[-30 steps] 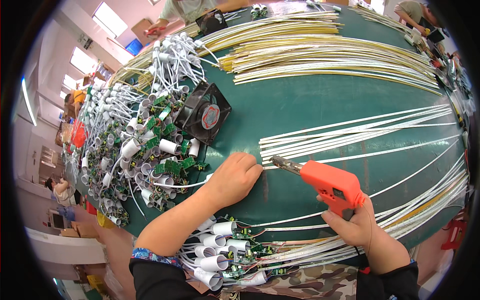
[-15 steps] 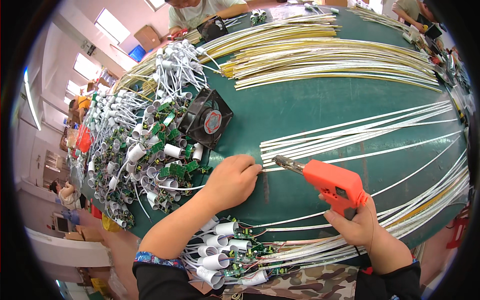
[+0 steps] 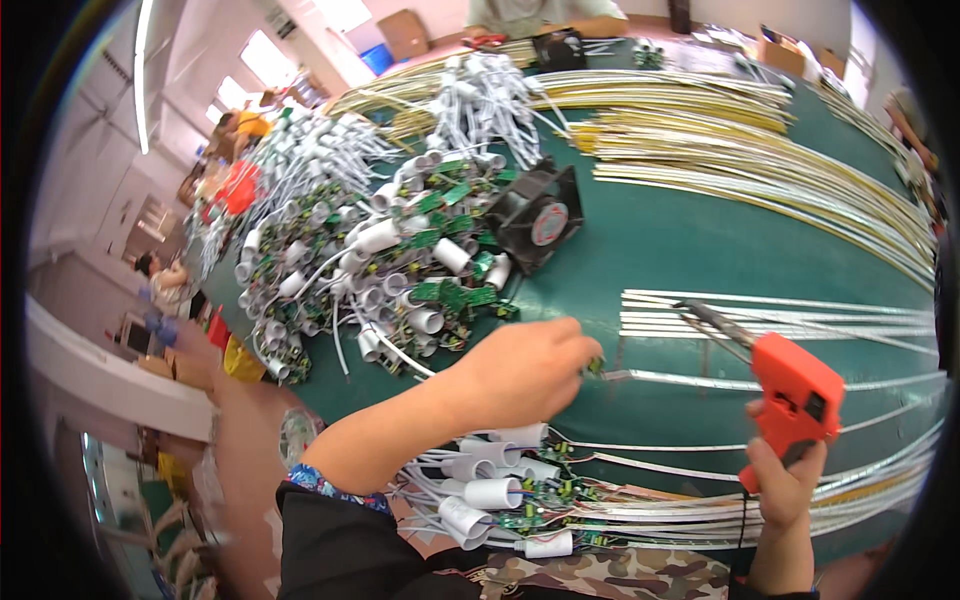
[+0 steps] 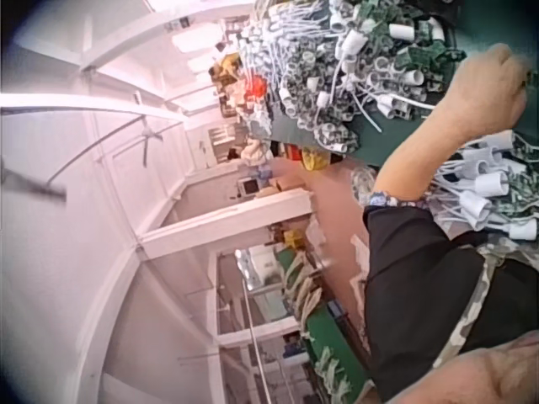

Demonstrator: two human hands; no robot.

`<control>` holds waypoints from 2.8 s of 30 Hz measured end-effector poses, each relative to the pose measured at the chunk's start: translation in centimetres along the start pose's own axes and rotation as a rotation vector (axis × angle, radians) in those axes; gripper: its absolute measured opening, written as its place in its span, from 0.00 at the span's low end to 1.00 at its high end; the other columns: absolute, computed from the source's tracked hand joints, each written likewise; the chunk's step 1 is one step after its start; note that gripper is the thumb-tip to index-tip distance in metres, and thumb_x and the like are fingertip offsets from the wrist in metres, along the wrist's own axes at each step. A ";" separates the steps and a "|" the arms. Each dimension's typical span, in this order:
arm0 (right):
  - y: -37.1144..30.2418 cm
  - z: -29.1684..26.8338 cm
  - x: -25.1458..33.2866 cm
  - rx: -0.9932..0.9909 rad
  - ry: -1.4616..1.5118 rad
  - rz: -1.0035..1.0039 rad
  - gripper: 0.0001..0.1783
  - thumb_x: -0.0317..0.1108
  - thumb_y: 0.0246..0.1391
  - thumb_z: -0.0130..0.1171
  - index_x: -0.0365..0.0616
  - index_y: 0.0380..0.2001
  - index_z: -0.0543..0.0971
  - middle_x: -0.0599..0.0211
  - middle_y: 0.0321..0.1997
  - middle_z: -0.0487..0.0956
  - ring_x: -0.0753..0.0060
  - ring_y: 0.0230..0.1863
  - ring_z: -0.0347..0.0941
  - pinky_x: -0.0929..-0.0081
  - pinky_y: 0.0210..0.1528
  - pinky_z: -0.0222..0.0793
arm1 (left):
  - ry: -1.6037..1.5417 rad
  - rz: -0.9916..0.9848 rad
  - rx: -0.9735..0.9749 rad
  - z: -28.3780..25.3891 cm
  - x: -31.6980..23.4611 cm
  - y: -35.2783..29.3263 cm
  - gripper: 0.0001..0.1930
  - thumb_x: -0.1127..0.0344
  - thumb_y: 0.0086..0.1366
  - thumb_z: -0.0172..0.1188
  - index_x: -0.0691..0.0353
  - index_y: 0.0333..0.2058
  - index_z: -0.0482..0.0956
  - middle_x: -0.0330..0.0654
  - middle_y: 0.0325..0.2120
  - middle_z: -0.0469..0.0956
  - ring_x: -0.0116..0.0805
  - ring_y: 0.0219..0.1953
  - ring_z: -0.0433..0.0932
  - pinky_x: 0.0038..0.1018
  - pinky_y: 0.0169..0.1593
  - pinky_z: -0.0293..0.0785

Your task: The person solders wires from circuit board modules onto LED strips on a workbench using a handheld soldering tool.

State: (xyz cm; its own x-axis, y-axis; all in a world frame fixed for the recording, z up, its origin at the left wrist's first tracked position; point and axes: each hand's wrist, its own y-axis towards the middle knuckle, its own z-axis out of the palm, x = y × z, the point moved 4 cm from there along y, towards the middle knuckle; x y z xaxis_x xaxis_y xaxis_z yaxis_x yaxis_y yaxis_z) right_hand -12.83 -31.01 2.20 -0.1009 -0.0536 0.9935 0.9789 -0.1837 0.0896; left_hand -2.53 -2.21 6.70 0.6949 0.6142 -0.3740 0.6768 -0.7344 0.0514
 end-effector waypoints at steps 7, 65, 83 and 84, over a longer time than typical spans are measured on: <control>-0.7 -1.8 2.0 -0.105 -0.036 -0.038 0.34 0.28 0.45 0.62 0.33 0.57 0.66 0.56 0.47 0.76 0.80 0.32 0.69 0.83 0.33 0.66 | -0.364 0.106 0.473 -3.9 -5.7 -6.1 0.25 0.57 0.61 0.64 0.66 0.52 0.72 0.50 0.43 0.72 0.51 0.42 0.75 0.38 0.43 0.76; 1.5 2.0 0.3 0.242 -0.129 -0.240 0.47 0.20 0.53 0.61 0.42 0.70 0.47 0.53 0.53 0.76 0.62 0.51 0.77 0.64 0.55 0.71 | -1.491 -0.329 0.390 4.0 -1.4 4.1 0.16 0.69 0.72 0.52 0.67 0.56 0.71 0.45 0.44 0.81 0.29 0.40 0.81 0.23 0.42 0.76; 1.0 2.8 0.2 0.171 -0.474 -0.594 0.31 0.27 0.43 0.71 0.41 0.52 0.72 0.61 0.39 0.79 0.61 0.37 0.77 0.70 0.39 0.73 | -1.688 -0.318 0.630 6.9 -5.3 5.8 0.11 0.64 0.70 0.55 0.63 0.47 0.73 0.36 0.34 0.77 0.20 0.35 0.76 0.19 0.35 0.74; 1.0 2.8 0.1 0.202 -0.453 -0.271 0.22 0.27 0.49 0.69 0.40 0.48 0.74 0.65 0.36 0.78 0.71 0.34 0.75 0.76 0.38 0.71 | -1.567 -0.298 0.603 6.3 -5.6 5.7 0.11 0.64 0.71 0.54 0.62 0.46 0.73 0.35 0.33 0.77 0.20 0.33 0.75 0.19 0.34 0.73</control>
State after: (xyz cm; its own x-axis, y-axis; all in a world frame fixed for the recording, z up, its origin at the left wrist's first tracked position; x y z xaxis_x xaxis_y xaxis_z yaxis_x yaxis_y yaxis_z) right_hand -11.37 -28.47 2.60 -0.3108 0.4042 0.8603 0.9476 0.0619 0.3133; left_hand -4.04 -11.65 3.28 -0.5656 0.1595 -0.8091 0.2925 -0.8785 -0.3777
